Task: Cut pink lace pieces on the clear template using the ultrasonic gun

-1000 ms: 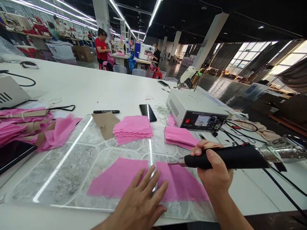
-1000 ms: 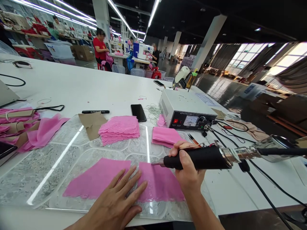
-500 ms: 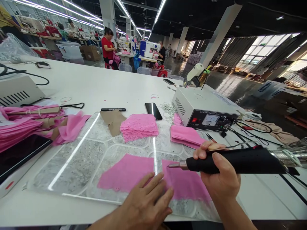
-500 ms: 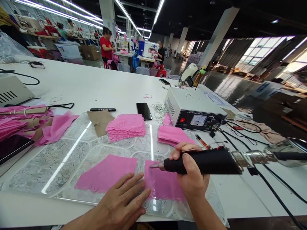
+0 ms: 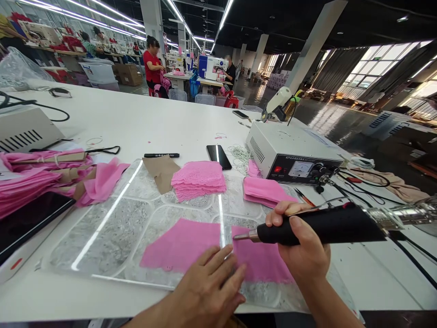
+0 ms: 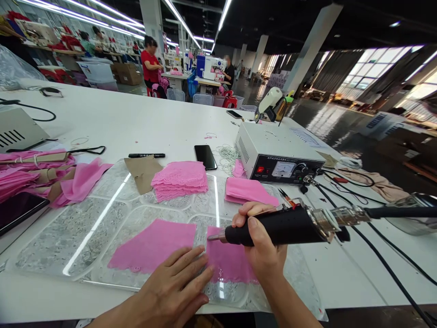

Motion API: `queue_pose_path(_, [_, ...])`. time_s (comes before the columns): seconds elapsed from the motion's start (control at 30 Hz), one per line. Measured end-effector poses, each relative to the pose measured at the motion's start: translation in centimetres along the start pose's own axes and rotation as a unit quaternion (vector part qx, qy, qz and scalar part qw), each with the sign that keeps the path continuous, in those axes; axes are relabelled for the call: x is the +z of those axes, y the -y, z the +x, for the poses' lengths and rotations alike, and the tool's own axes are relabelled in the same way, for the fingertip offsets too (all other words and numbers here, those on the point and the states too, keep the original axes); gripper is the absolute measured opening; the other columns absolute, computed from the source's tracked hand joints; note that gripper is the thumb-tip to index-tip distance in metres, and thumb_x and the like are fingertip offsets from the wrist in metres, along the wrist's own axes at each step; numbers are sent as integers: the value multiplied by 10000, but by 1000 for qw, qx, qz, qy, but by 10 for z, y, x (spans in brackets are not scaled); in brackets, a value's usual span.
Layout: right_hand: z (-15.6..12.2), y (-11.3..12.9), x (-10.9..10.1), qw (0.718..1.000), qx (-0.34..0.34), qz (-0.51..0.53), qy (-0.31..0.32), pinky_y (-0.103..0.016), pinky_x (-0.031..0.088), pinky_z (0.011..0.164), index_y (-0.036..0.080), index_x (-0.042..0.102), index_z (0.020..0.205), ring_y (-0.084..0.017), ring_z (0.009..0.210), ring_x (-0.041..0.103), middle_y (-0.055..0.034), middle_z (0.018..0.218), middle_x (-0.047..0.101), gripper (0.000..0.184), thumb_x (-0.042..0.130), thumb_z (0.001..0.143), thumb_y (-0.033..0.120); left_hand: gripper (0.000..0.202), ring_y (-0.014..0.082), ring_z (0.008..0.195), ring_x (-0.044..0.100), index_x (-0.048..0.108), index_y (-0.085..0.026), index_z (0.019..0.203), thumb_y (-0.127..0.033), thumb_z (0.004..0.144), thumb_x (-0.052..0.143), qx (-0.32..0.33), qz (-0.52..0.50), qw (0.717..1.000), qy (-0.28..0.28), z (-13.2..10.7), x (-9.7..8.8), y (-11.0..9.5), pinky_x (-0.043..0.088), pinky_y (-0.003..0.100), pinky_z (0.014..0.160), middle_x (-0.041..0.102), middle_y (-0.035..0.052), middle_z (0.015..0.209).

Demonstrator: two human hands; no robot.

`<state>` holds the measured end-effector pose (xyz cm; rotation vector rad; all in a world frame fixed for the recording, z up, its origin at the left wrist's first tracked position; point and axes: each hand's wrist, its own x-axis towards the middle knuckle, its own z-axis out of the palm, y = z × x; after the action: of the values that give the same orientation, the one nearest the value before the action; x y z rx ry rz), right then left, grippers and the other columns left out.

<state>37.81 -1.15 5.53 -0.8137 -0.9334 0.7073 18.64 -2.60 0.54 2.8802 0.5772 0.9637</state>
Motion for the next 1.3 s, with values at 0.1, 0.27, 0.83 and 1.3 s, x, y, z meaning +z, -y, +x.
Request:
queue_pose_path(0.1, [-1, 1, -1, 1000, -5, 5, -7, -297, 498, 539, 212, 595, 773, -106, 565, 518, -2, 779, 541, 80, 638, 763, 278, 277, 244, 1141, 597, 595, -112, 1161, -259, 933, 534, 6, -1, 1000, -6, 0, -1, 0, 498, 386, 970, 686, 120, 1078])
queue_pose_path(0.27, [-8, 9, -6, 1000, 4, 24, -6, -286, 483, 509, 207, 606, 779, -103, 546, 500, -5, 759, 521, 95, 629, 760, 297, 242, 227, 1090, 625, 621, -110, 1119, -232, 939, 515, 18, -11, 1000, -20, 0, -4, -1, 520, 353, 932, 701, 106, 1045])
queue_pose_path(0.83, [-12, 9, -6, 999, 15, 37, 19, -277, 501, 513, 211, 623, 771, -107, 545, 534, 0, 731, 547, 73, 638, 776, 283, 265, 233, 1116, 615, 609, -129, 1162, -250, 940, 528, 17, -3, 1000, 12, 1, -4, 0, 527, 357, 918, 685, 104, 1113])
queue_pose_path(1.3, [6, 39, -76, 978, -68, -39, -193, -260, 475, 516, 177, 588, 678, -87, 559, 481, -1, 748, 525, 112, 647, 644, 265, 322, 218, 1252, 520, 620, -189, 1222, -330, 983, 458, 42, 67, 997, -8, -1, 10, 10, 411, 317, 1060, 611, 60, 1290])
